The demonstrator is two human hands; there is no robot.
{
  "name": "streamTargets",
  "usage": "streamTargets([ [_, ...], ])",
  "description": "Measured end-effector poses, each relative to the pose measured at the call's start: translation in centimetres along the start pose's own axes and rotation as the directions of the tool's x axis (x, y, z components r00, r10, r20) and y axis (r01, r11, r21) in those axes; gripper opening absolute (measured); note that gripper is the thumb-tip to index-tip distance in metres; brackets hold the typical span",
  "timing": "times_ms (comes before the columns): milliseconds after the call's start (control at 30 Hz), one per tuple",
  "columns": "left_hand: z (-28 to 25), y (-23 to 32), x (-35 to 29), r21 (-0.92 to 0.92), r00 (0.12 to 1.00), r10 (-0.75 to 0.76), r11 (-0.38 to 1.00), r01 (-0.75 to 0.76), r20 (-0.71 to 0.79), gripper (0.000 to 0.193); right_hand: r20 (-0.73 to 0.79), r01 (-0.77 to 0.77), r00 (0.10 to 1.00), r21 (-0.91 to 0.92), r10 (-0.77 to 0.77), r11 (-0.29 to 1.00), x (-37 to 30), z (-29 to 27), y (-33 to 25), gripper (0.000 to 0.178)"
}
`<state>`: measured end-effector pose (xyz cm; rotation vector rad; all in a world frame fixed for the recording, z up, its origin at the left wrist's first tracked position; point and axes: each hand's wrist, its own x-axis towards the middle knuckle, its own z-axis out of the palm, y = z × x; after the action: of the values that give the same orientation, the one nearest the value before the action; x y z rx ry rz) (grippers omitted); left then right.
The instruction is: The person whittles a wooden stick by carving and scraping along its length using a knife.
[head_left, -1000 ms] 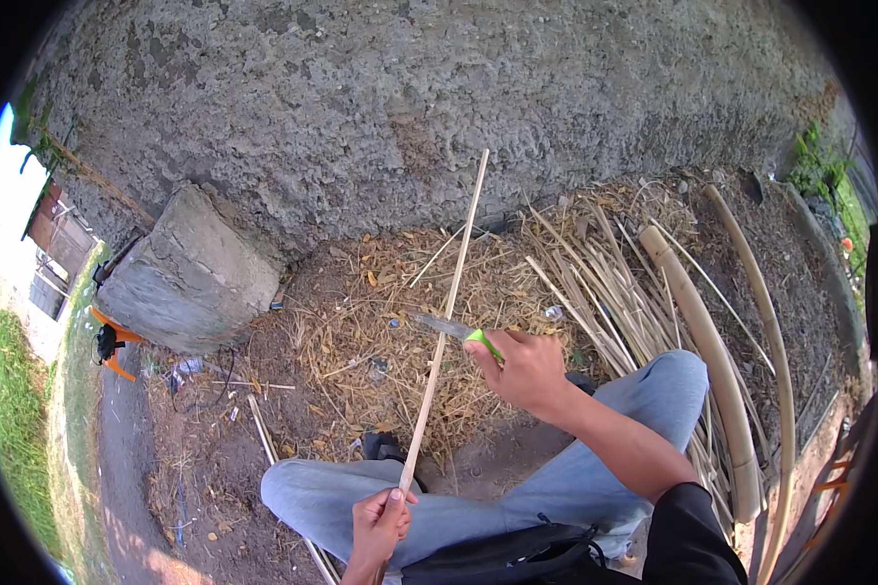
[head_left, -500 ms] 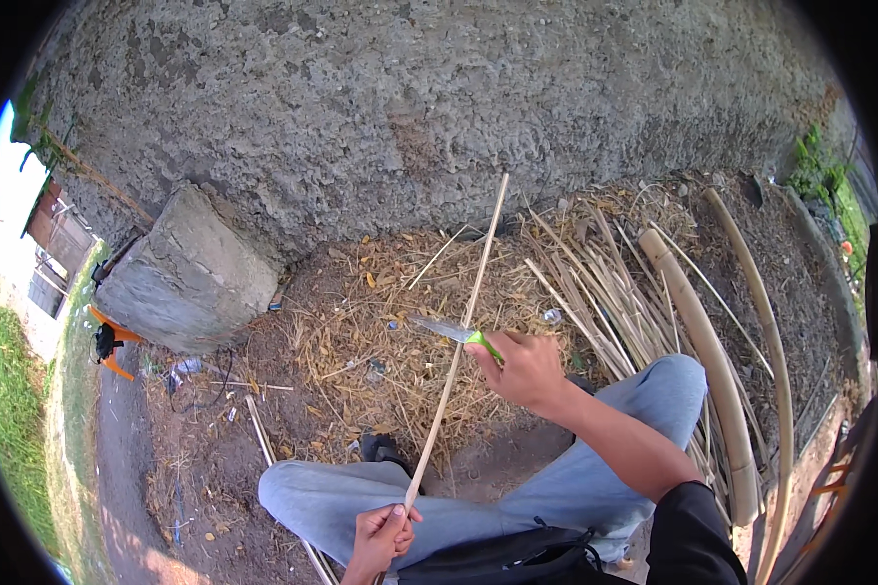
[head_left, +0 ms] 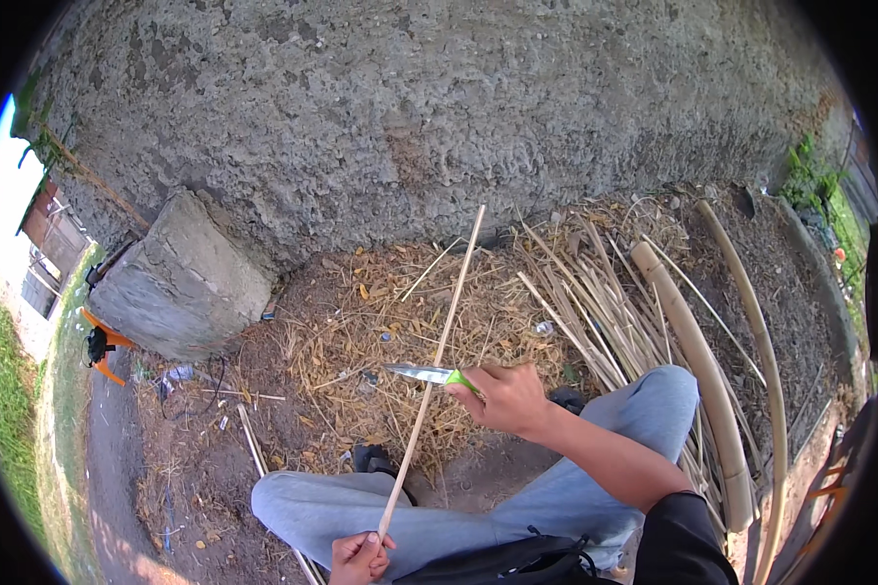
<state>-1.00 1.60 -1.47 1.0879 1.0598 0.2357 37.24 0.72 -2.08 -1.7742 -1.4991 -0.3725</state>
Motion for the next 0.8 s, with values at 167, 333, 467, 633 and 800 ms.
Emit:
streamTargets([
  [167, -1.1, -1.2, -2.0, 0.067, 0.999, -0.037, 0.997, 0.039, -0.028, 0.030, -0.103, -0.611, 0.791, -0.060, 0.604, 0.790, 3.4, -0.3, 9.0, 0.044],
  [333, -1.9, -2.8, -1.1, 0.464, 0.912, 0.378, 0.844, -0.270, -0.157, 0.028, 0.173, -0.699, 0.142, 0.715, 0.975, -0.024, -0.4, 2.0, 16.9, 0.047],
  [467, -0.8, -0.6, 0.7, 0.501, 0.885, 0.450, 0.797, -0.337, -0.120, 0.025, 0.352, -0.726, 0.574, 0.636, 0.739, 0.261, -1.3, 2.7, 3.3, 0.037],
  [633, 2.8, 2.1, 3.7, 0.364, 0.885, 0.443, 0.855, -0.369, -0.142, 0.020, 0.312, -0.208, 0.948, 0.440, 0.068, 0.874, -6.4, 1.8, -9.0, 0.022],
  [800, 4.9, 3.2, 4.1, 0.272, 0.896, 0.414, 0.891, -0.363, -0.159, 0.022, 0.164, -0.007, 0.986, 0.288, -0.042, 0.958, -5.7, 1.6, -8.0, 0.026],
])
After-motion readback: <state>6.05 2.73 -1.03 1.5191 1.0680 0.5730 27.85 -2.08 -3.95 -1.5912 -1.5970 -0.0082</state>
